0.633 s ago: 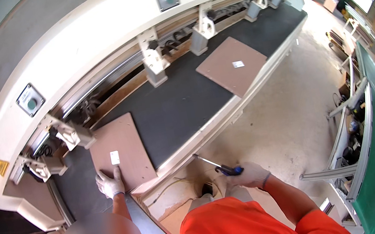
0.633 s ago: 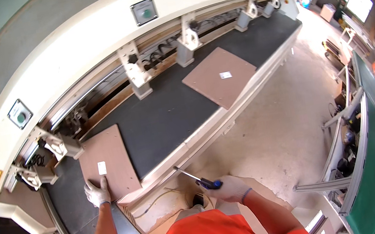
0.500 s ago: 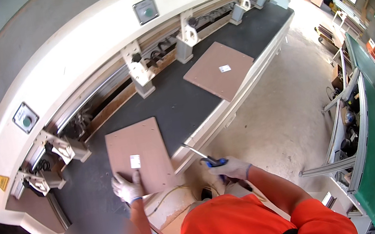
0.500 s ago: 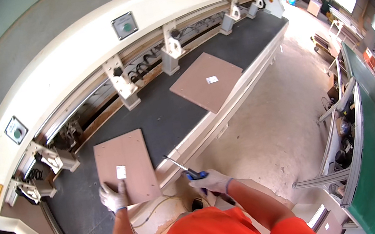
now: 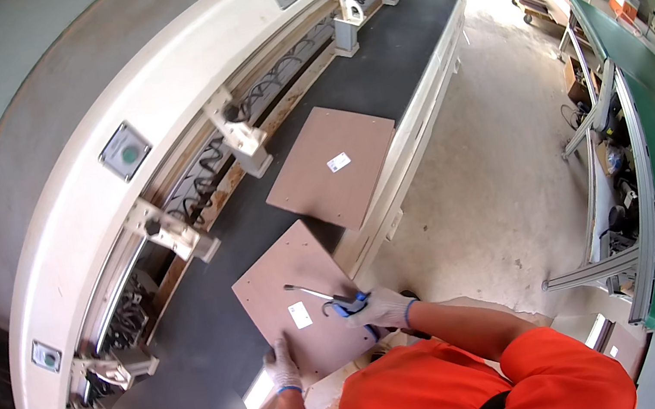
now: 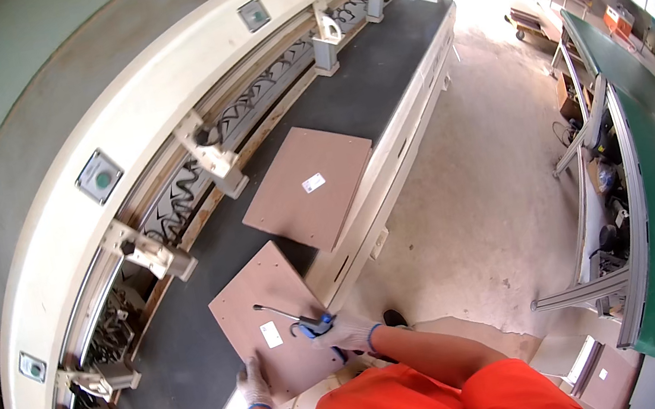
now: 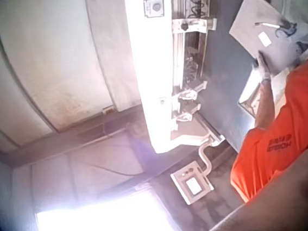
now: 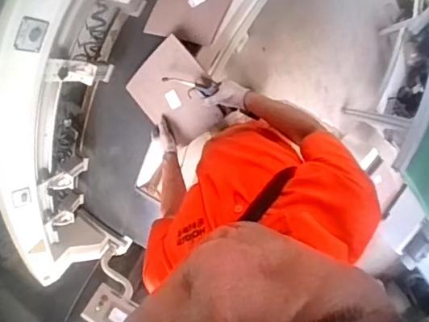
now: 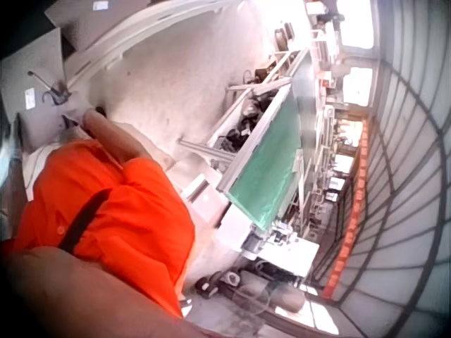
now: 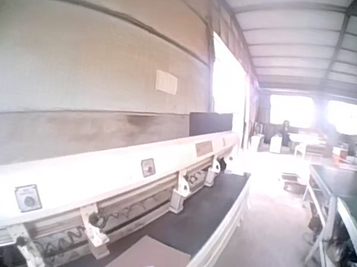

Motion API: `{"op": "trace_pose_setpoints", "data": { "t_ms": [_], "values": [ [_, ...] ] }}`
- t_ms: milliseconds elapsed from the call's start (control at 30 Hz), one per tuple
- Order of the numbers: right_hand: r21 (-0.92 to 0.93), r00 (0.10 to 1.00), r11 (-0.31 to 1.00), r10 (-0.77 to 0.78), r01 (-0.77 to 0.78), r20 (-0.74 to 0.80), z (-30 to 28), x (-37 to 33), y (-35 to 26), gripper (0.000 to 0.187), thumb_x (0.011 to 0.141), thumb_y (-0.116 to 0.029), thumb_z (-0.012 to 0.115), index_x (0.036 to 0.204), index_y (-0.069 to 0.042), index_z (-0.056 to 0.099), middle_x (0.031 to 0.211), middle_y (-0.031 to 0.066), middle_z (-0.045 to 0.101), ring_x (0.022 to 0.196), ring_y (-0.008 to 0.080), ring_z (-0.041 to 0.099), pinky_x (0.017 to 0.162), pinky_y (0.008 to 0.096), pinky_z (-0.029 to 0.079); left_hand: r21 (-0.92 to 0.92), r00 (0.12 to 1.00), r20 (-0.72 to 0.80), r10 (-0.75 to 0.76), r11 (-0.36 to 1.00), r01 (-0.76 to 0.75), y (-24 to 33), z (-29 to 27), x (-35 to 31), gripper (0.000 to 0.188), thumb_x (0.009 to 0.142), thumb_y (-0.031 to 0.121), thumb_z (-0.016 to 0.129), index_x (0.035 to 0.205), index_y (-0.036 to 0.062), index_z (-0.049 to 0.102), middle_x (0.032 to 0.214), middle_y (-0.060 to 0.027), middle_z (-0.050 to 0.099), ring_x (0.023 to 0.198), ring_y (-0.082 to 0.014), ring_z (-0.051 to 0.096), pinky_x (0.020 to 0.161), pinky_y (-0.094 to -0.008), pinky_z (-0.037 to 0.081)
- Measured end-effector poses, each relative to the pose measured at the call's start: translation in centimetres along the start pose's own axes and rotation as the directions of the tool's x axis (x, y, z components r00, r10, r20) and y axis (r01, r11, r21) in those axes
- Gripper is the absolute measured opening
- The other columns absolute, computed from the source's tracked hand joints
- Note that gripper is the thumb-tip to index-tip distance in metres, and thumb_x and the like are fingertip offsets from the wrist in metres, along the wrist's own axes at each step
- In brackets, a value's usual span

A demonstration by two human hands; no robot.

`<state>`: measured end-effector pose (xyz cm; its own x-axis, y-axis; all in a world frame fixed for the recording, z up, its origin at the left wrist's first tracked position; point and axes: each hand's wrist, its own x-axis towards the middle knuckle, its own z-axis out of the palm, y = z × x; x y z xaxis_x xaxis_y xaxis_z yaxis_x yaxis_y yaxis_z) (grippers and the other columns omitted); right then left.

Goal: The person operates a large industrial machine in a workshop, repeatedly placing rectangular panels onto the machine bed and using a screwdriver to press a green button to start the cycle. After each cycle, the person removes the processed panel and places it on a nearby green table.

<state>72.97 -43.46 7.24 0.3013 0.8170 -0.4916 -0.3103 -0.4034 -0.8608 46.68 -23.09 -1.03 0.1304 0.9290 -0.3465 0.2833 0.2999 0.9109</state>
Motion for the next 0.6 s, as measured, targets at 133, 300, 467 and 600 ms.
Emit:
{"op": "trace_pose_setpoints", "data": {
  "t_ms": [133, 300, 467, 600],
  "values": [
    [0.311, 0.996, 0.95, 0.01, 0.018, -0.089, -8.8, -2.6, -3.8, 0.03, 0.09, -0.023, 0.091, 0.111, -0.004, 0.081, 0.099, -0.0003, 0.071, 0.089, 0.0128, 0.064, 0.082, 0.032, 0.054, 0.259, 0.967, 0.126, 0.222, 0.933, -0.248, 9.7, 9.9, -2.3, 0.039, 0.096, 0.028, 0.081, 0.094, -0.0086, 0.068, 0.085, -0.0127, 0.069, 0.08, -0.0166, 0.057, 0.073, -0.0376, 0.052],
    [0.409, 0.962, 0.908, 0.034, 0.084, -0.271, -16.3, 3.7, -5.9, 0.027, 0.091, -0.021, 0.09, 0.108, -0.004, 0.08, 0.1, 0.0008, 0.073, 0.088, 0.0132, 0.066, 0.078, 0.0322, 0.056, 0.384, 0.72, 0.266, 0.641, 0.615, -0.689, 12.7, 21.0, 4.3, 0.045, 0.091, 0.028, 0.08, 0.123, -0.0034, 0.074, 0.117, -0.0246, 0.074, 0.108, -0.0431, 0.07, 0.097, -0.0481, 0.057],
    [0.326, 0.932, 0.943, 0.063, 0.061, -0.357, -20.8, 12.8, -6.8, 0.039, 0.084, -0.036, 0.095, 0.103, -0.006, 0.079, 0.092, 0.0035, 0.073, 0.074, 0.0147, 0.064, 0.063, 0.0358, 0.053, 0.497, 0.627, 0.342, 0.7, 0.432, -0.753, 13.6, 28.4, 1.3, 0.061, 0.089, 0.034, 0.083, 0.138, 0.0003, 0.067, 0.141, -0.0271, 0.065, 0.131, -0.0477, 0.06, 0.113, -0.057, 0.048],
    [0.309, 0.962, 0.95, 0.118, -0.038, -0.245, -21.7, 13.9, -8.5, 0.039, 0.086, -0.039, 0.093, 0.103, -0.007, 0.079, 0.091, 0.0037, 0.073, 0.073, 0.0153, 0.064, 0.06, 0.0356, 0.051, 0.506, 0.757, 0.354, 0.549, 0.569, -0.649, 8.6, 28.4, -3.3, 0.07, 0.092, 0.041, 0.081, 0.146, -0.0001, 0.063, 0.15, -0.0319, 0.058, 0.139, -0.0509, 0.055, 0.117, -0.0565, 0.046]
  ]
}}
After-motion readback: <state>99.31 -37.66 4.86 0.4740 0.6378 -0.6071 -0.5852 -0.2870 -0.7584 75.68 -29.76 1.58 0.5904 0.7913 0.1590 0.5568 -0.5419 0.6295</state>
